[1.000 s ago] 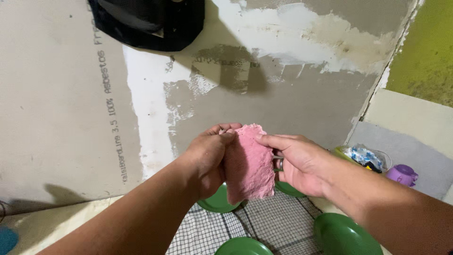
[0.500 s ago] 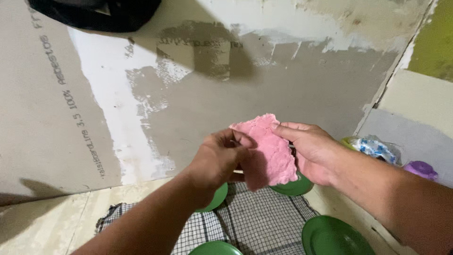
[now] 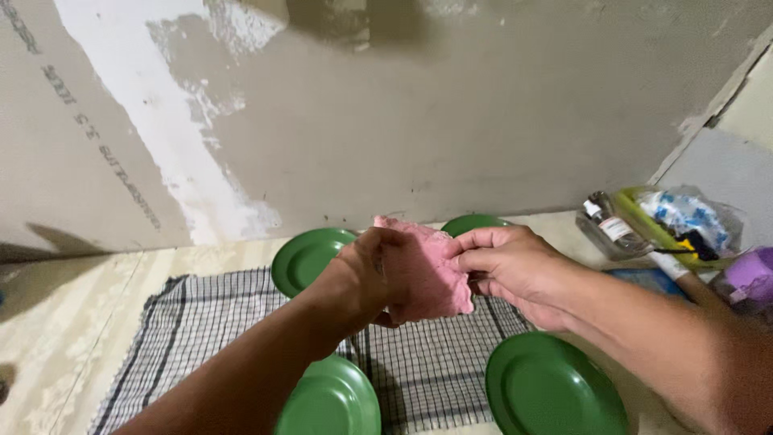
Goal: The person wipes green plates with a cloth and places them on a mat on the table. They then wipe forks and spoons with the cloth, fold pink napkins, and lay a napkin with a fork and spoon next to each plate to set the table.
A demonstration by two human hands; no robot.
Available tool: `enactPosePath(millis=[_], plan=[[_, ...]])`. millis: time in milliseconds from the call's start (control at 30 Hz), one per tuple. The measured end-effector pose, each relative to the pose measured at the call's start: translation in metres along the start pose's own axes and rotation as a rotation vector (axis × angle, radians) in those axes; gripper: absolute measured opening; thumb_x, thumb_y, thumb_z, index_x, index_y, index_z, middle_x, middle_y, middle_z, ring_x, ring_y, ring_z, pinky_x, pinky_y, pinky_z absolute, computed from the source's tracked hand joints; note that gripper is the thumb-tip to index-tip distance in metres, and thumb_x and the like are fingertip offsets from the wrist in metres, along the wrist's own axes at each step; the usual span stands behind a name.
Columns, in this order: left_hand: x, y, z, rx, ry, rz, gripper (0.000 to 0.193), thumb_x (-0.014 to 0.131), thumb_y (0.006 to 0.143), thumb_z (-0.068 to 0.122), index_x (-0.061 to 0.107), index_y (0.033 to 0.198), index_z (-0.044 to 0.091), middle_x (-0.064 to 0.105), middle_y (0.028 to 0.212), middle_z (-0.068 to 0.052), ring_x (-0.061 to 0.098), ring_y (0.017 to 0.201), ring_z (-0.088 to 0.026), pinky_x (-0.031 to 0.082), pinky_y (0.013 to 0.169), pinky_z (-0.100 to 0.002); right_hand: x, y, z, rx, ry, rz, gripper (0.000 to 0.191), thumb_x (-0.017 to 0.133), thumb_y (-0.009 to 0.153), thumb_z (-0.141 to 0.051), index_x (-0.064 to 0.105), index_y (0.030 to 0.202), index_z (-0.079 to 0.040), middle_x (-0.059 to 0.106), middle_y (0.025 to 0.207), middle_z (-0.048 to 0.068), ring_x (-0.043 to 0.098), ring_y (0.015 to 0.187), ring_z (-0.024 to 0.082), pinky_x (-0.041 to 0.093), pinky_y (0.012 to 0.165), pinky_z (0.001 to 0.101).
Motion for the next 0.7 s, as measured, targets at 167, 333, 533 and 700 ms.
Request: enactPosePath(millis=[167,333,533,700], plan=[[0.007,0.007,-0.012,0.006,0.119,0.042,0.064,0.074,0.082,0.005,0.047,0.139,0.012,0.067,0.123,-0.019,0.077,0.083,-0.027,0.064,0.062,-0.031,0.0,0.01,0.011,-0.023,-0.07,-0.004,0.03,0.068,0.093,-0.013,0.074,0.119,0.001,0.076,0.102,0.01,0.069,0.085,0.014,0.058,0.076,0.0294],[0.011,0.021,-0.019,0.035,0.086,0.054,0.075,0.08,0.078,0.007,0.046,0.145,0.015,0.06,0.13,-0.01,0.077,0.087,-0.023,0.063,0.064,-0.03,-0.001,0.012,0.009,-0.029,-0.09,-0.007,0.037,0.066,0.091,-0.012,0.072,0.126,-0.003,0.075,0.104,0.01,0.067,0.083,0.015,0.057,0.073,0.0332],[0.0,0.038,-0.023,0.068,0.108,0.006,0.067,0.076,0.079,0.001,0.048,0.139,0.012,0.069,0.122,-0.017,0.077,0.081,-0.023,0.067,0.06,-0.031,0.002,0.016,-0.002,-0.029,-0.155,0.011,0.042,0.065,0.089,-0.011,0.072,0.131,-0.011,0.074,0.11,0.005,0.063,0.087,0.012,0.052,0.074,0.0316],[-0.011,0.046,-0.023,0.059,0.071,-0.021,0.07,0.072,0.077,-0.002,0.049,0.14,0.015,0.073,0.116,-0.018,0.076,0.078,-0.023,0.064,0.058,-0.031,0.013,0.021,-0.005,-0.007,-0.096,0.108,0.036,0.066,0.093,-0.017,0.074,0.127,-0.009,0.076,0.105,0.004,0.065,0.085,0.011,0.053,0.074,0.0295]])
Point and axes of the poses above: each hand's wrist, its own y-axis towards the middle knuckle, its own x-axis out of the palm, z = x × y, the point moved 1 cm from there along y, towards the middle knuckle
